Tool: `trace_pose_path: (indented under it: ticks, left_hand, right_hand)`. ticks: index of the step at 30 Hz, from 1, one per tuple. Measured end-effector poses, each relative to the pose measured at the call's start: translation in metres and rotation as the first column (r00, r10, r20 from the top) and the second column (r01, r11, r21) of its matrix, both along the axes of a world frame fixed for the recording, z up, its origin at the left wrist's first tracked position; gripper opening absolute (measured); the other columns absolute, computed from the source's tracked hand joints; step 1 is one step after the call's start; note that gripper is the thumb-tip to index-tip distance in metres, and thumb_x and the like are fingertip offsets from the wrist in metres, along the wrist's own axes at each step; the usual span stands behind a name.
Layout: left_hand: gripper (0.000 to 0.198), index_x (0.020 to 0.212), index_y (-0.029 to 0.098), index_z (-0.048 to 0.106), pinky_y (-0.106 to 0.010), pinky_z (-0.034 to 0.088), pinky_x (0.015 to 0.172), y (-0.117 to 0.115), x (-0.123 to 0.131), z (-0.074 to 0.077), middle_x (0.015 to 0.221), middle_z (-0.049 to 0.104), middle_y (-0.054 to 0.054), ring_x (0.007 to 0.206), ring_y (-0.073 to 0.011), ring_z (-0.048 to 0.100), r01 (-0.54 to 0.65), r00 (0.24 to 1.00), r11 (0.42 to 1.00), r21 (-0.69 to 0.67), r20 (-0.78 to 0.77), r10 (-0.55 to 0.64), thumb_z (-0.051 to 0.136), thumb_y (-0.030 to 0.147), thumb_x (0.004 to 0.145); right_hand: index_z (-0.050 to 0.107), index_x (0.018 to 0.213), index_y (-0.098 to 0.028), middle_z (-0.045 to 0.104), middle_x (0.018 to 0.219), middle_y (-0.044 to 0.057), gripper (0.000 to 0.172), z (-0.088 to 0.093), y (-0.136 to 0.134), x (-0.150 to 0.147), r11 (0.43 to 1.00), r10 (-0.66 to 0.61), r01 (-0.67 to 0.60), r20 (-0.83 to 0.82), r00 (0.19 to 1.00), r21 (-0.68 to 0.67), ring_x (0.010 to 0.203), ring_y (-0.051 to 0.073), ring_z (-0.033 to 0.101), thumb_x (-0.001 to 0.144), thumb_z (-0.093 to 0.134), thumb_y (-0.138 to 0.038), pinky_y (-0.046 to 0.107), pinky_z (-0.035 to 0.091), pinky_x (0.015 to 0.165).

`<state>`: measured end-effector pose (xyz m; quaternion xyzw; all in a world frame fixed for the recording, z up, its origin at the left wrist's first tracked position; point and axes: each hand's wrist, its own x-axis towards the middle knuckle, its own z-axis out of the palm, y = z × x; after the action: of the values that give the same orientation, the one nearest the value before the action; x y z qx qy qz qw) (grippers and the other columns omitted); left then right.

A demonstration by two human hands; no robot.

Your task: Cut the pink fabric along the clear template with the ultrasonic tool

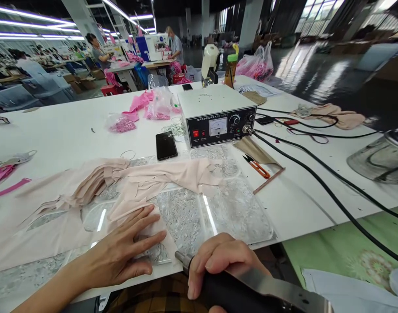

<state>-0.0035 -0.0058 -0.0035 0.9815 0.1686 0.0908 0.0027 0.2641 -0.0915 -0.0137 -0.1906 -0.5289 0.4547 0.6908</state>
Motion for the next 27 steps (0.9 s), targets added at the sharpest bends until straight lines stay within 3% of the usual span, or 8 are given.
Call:
trace_pose_path:
  ticks: [4,11,14,19,27]
  left_hand:
    - [0.052,0.140,0.022,0.049,-0.059,0.042,0.104,0.000,0.000,-0.003,0.144,0.044,-0.016,0.142,-0.0405,0.026,0.011,1.000,1.000,-0.013,0.008,-0.011,0.048,0.052,0.097]
    - [0.058,0.144,0.031,0.044,-0.063,0.040,0.103,-0.001,0.004,-0.005,0.142,0.042,-0.015,0.140,-0.0427,0.027,0.001,1.000,1.000,-0.015,0.013,-0.001,0.051,0.058,0.093]
    - [0.058,0.143,0.033,0.045,-0.066,0.044,0.097,-0.003,0.007,-0.002,0.140,0.039,-0.016,0.137,-0.0464,0.029,0.007,1.000,1.000,0.008,0.005,-0.007,0.050,0.061,0.092]
    - [0.060,0.142,0.034,0.046,-0.070,0.045,0.092,-0.005,0.010,0.000,0.139,0.037,-0.017,0.135,-0.0497,0.030,0.006,1.000,1.000,0.018,-0.003,-0.006,0.051,0.063,0.090]
    - [0.068,0.146,0.040,0.039,-0.073,0.039,0.094,-0.007,0.008,-0.008,0.145,0.032,-0.016,0.136,-0.0519,0.027,-0.018,1.000,0.999,-0.026,0.005,0.018,0.058,0.065,0.086]
  right_hand:
    - [0.058,0.116,-0.029,0.063,0.089,0.005,0.026,0.000,-0.002,0.004,0.998,0.057,-0.058,0.050,0.997,0.028,0.056,0.014,0.066,0.097,0.041,-0.034,0.031,0.059,0.050]
    - [0.055,0.117,-0.035,0.067,0.081,0.001,0.024,-0.009,-0.005,0.005,0.999,0.013,-0.017,0.123,0.992,0.031,0.047,0.013,0.062,0.095,0.047,-0.041,0.030,0.058,0.049]
    - [0.054,0.116,-0.038,0.066,0.082,-0.001,0.023,-0.001,-0.007,0.002,0.999,0.023,-0.027,0.163,0.986,0.025,0.045,0.012,0.061,0.095,0.047,-0.042,0.027,0.056,0.046]
    - [0.054,0.112,-0.035,0.063,0.085,0.001,0.027,0.013,-0.018,-0.009,0.987,-0.129,0.141,0.147,0.981,-0.078,0.054,0.014,0.063,0.088,0.059,-0.045,0.028,0.057,0.050]
    - [0.053,0.114,-0.037,0.065,0.087,0.001,0.029,0.017,-0.019,-0.006,0.992,-0.101,0.115,0.209,0.973,-0.058,0.054,0.015,0.064,0.087,0.060,-0.045,0.028,0.056,0.050]
